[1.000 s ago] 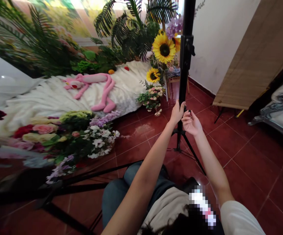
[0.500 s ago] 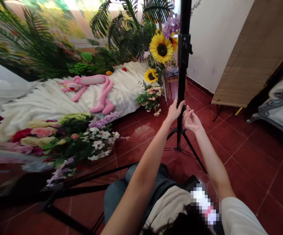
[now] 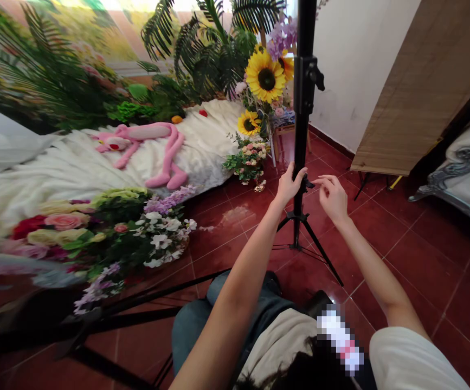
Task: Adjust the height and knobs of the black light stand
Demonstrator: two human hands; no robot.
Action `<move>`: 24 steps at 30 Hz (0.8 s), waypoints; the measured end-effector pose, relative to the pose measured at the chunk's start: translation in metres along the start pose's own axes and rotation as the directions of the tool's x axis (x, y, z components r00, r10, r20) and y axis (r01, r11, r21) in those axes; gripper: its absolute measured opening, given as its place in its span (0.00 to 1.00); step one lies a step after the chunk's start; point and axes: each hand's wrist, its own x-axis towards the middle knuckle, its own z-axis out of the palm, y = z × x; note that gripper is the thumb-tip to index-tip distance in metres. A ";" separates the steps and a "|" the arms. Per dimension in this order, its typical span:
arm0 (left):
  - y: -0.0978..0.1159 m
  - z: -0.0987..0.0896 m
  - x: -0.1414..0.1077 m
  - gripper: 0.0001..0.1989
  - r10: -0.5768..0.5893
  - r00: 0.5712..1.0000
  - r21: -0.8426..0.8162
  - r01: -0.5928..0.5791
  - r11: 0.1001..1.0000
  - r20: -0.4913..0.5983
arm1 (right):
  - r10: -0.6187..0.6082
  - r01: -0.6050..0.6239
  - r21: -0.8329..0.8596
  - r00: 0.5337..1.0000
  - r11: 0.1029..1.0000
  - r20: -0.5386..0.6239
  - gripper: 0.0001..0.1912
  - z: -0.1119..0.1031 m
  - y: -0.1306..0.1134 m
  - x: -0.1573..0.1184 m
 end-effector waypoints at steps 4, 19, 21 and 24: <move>-0.002 0.002 0.001 0.22 -0.003 1.000 -0.025 0.002 1.000 -0.013 | -0.009 0.021 0.113 0.994 0.993 -0.112 0.09 -0.004 -0.009 0.015; -0.006 0.010 0.002 0.19 -0.012 1.000 -0.119 0.009 0.993 -0.028 | -0.115 -0.204 0.662 0.907 0.721 0.404 0.12 -0.009 -0.083 0.210; -0.005 0.014 0.000 0.19 -0.034 0.999 -0.174 0.031 0.984 -0.014 | -0.143 -0.176 0.671 0.909 0.721 0.392 0.11 -0.002 -0.079 0.212; -0.004 0.019 -0.002 0.22 -0.083 0.997 -0.246 0.080 0.966 -0.005 | -0.155 -0.062 0.646 0.949 0.761 0.274 0.15 0.014 -0.067 0.205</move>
